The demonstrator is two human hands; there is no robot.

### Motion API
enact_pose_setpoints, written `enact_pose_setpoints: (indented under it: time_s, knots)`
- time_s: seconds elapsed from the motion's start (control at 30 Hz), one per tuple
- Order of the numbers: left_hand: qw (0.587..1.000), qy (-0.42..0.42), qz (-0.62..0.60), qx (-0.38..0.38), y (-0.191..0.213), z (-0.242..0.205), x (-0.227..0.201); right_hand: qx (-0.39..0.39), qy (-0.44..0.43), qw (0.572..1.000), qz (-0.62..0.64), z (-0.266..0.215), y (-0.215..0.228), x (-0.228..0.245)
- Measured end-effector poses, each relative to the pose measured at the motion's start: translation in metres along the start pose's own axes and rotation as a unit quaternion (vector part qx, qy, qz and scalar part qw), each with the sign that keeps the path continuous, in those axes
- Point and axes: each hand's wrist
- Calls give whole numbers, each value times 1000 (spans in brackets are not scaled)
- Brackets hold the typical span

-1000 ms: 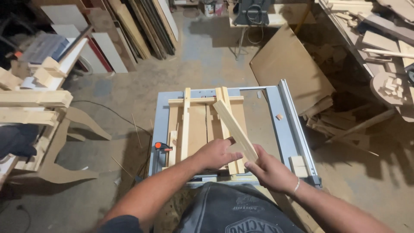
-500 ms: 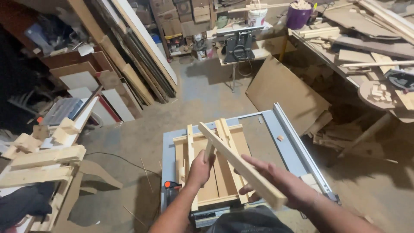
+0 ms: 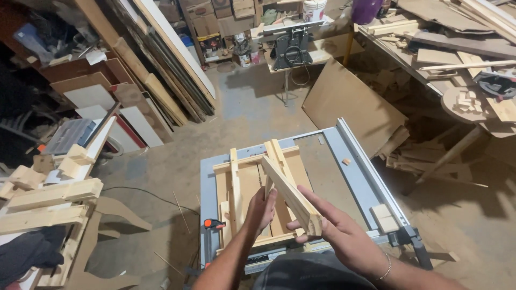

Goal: Assembling wooden slats by fitting them into pre-cut notches to create cross joints on a table saw sled.

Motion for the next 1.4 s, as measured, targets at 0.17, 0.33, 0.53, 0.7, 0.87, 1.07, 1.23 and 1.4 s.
enact_pose_setpoints:
  time_s: [0.17,0.33,0.53,0.7,0.87,1.07,1.23,1.4]
  knots:
    - [1000,-12,7,-3,-1,-3,2,6,33,999,25,2,-3,-3]
    - [999,-22,22,-29,-4,3,5,68,69,995,-22,2,-4,-1]
    - [916,129,-379,-1,-7,22,20,222,102,960,-134,-2,-10,2]
    - [970,-8,-241,-35,-10,15,20,410,182,891,-65,-2,-5,-11]
    - [977,-81,-196,-15,-16,12,16,432,131,886,-103,1,9,-19]
    - [981,0,-190,-37,-25,11,-2,431,101,887,-134,3,12,-16]
    - [985,10,-170,-39,-25,8,-10,439,139,879,-127,7,27,-43]
    - [989,18,-139,-43,-24,5,-17,377,-4,913,-157,19,57,-98]
Point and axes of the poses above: each hand's wrist, its own z-axis towards the middle knuckle, its own y-axis out of the back of the hand, x = y × z
